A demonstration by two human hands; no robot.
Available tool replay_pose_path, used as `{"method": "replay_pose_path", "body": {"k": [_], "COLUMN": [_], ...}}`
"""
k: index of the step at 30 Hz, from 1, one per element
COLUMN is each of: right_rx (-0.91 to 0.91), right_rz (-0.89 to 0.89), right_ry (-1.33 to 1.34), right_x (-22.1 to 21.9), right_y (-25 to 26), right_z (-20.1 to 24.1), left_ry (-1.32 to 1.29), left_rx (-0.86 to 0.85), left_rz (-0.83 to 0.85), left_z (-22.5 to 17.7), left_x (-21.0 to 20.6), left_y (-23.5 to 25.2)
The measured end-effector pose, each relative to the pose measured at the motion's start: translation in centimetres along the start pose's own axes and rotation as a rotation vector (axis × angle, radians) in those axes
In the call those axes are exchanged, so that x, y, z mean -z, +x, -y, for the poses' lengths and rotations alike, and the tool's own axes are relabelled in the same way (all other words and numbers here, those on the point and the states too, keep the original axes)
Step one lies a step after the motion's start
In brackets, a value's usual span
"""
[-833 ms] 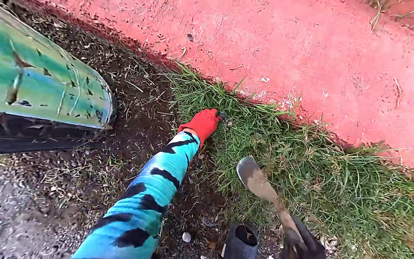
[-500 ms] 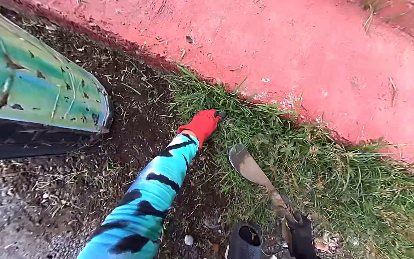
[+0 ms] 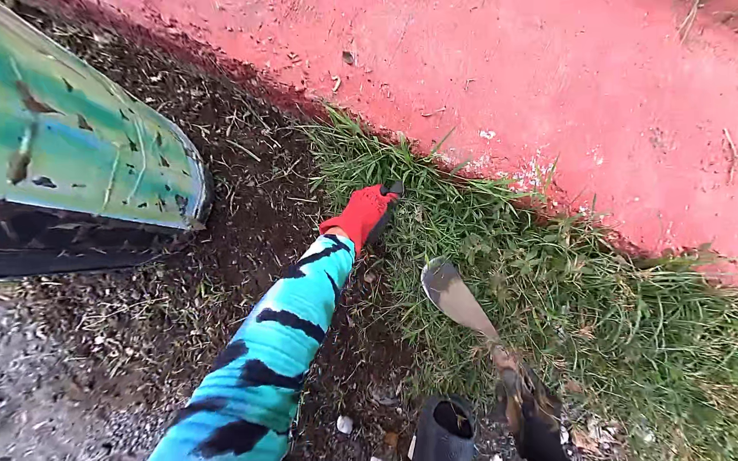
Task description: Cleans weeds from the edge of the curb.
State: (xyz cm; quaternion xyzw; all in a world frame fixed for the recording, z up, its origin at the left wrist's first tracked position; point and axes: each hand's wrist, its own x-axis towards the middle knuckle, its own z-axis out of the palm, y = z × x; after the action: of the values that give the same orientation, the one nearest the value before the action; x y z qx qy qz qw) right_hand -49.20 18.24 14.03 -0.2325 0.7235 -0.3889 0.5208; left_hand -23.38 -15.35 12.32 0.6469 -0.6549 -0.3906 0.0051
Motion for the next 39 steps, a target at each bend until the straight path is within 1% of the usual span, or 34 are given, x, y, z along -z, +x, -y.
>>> {"method": "replay_pose_path", "body": {"k": [1,2,3,4,5,6,7,8,9,10,11,12,13,14,15,16,17,18,19,20,21,22,23,24,25,27,29,31,33,35,36,38,39], "right_rx": [-0.025,-0.066,-0.052,-0.027,-0.014,-0.093,-0.156,-0.129,-0.046,0.009,-0.006,-0.045,-0.126,-0.184,-0.175,-0.115,-0.08,-0.091,-0.071,-0.015,0.016,0.024,0.025,0.038,0.053,0.02,-0.01,0.002,0.018,0.044,0.052,0.06,0.058], "right_rz": [0.042,0.093,0.079,0.015,-0.091,-0.157,-0.181,-0.131,-0.086,-0.104,-0.103,-0.061,0.045,0.101,0.117,0.121,0.103,0.097,0.099,0.124,0.145,0.142,0.128,0.084,0.049,-0.016,-0.016,-0.027,-0.061,-0.095,-0.112,-0.142,-0.16], "right_ry": [-0.073,-0.248,-0.382,-0.441,-0.408,-0.362,-0.307,-0.23,-0.186,-0.159,-0.156,-0.214,-0.304,-0.333,-0.301,-0.274,-0.25,-0.215,-0.116,-0.004,0.052,0.047,0.025,0.008,0.021,0.002,-0.027,-0.046,-0.051,-0.025,-0.007,0.039,0.052], "right_x": [-1.8,-4.0,-6.6,-8.7,-9.8,-9.6,-8.2,-6.2,-3.8,-2.0,-1.1,-1.4,-2.5,-4.3,-6.3,-7.6,-8.0,-7.5,-6.8,-6.1,-5.1,-3.6,-1.9,-0.9,-0.3,1.0,2.4,3.0,3.4,3.7,3.9,4.1,4.0], "right_y": [1.4,2.1,2.9,4.5,5.4,3.8,1.6,0.8,0.3,-0.6,-0.7,0.5,1.9,3.2,5.0,7.4,8.0,6.3,5.1,5.1,5.0,3.9,2.5,1.6,0.7,-0.7,-1.4,-2.2,-2.9,-3.9,-4.4,-5.5,-5.5], "right_z": [-0.1,0.0,-0.1,1.2,2.1,2.5,2.4,1.9,0.9,0.5,0.8,1.8,3.4,4.1,4.4,5.1,5.4,4.7,4.0,3.6,2.8,1.7,0.5,0.2,0.4,1.1,1.1,1.4,1.8,1.8,1.8,1.6,1.6], "left_ry": [-0.01,-0.021,-0.036,-0.054,-0.093,-0.1,-0.102,-0.1,-0.095,-0.098,-0.116,-0.158,-0.207,-0.243,-0.261,-0.257,-0.23,-0.147,-0.015,0.142,0.304,0.421,0.498,0.534,0.565,0.605,0.61,0.578,0.54,0.53,0.535,0.499,0.449], "left_rx": [0.036,0.06,0.066,0.05,0.035,0.042,0.054,0.044,0.017,0.0,0.002,0.017,0.039,0.067,0.088,0.076,0.052,0.044,-0.011,-0.137,-0.291,-0.443,-0.569,-0.649,-0.676,-0.639,-0.571,-0.435,-0.309,-0.22,-0.184,-0.151,-0.141], "left_rz": [0.034,0.044,0.038,0.0,-0.042,-0.023,0.014,0.015,-0.007,-0.011,-0.013,-0.027,-0.041,-0.038,-0.04,-0.07,-0.076,-0.042,-0.033,-0.098,-0.177,-0.212,-0.201,-0.168,-0.132,-0.099,-0.13,-0.164,-0.151,-0.095,-0.036,0.056,0.068], "left_z": [-0.3,-0.3,-0.2,-0.3,-0.4,0.1,0.7,0.8,0.6,0.6,0.9,1.0,1.1,1.2,1.2,0.8,0.3,0.3,0.0,-0.6,-1.2,-1.7,-2.2,-3.0,-3.6,-3.4,-2.1,-1.0,-2.1,-4.2,-4.8,-5.1,-4.9], "left_x": [0.2,-0.1,-0.5,0.0,0.6,0.6,-0.3,-0.5,0.2,0.2,-0.1,-0.3,-0.7,-1.5,-2.1,-1.4,-0.8,-1.3,-2.0,-1.9,-1.8,-2.4,-3.2,-3.7,-4.0,-4.5,-5.2,-5.8,-5.3,-4.2,-3.6,-2.8,-2.8], "left_y": [0.2,-0.1,-0.4,0.2,1.0,0.7,-0.2,-0.4,0.3,0.3,0.2,0.3,0.4,-0.3,-1.3,-0.8,-0.5,-1.9,-3.6,-4.2,-4.7,-5.5,-6.0,-5.5,-4.3,-1.7,-0.3,-0.3,0.1,1.1,1.6,2.4,2.6]}}
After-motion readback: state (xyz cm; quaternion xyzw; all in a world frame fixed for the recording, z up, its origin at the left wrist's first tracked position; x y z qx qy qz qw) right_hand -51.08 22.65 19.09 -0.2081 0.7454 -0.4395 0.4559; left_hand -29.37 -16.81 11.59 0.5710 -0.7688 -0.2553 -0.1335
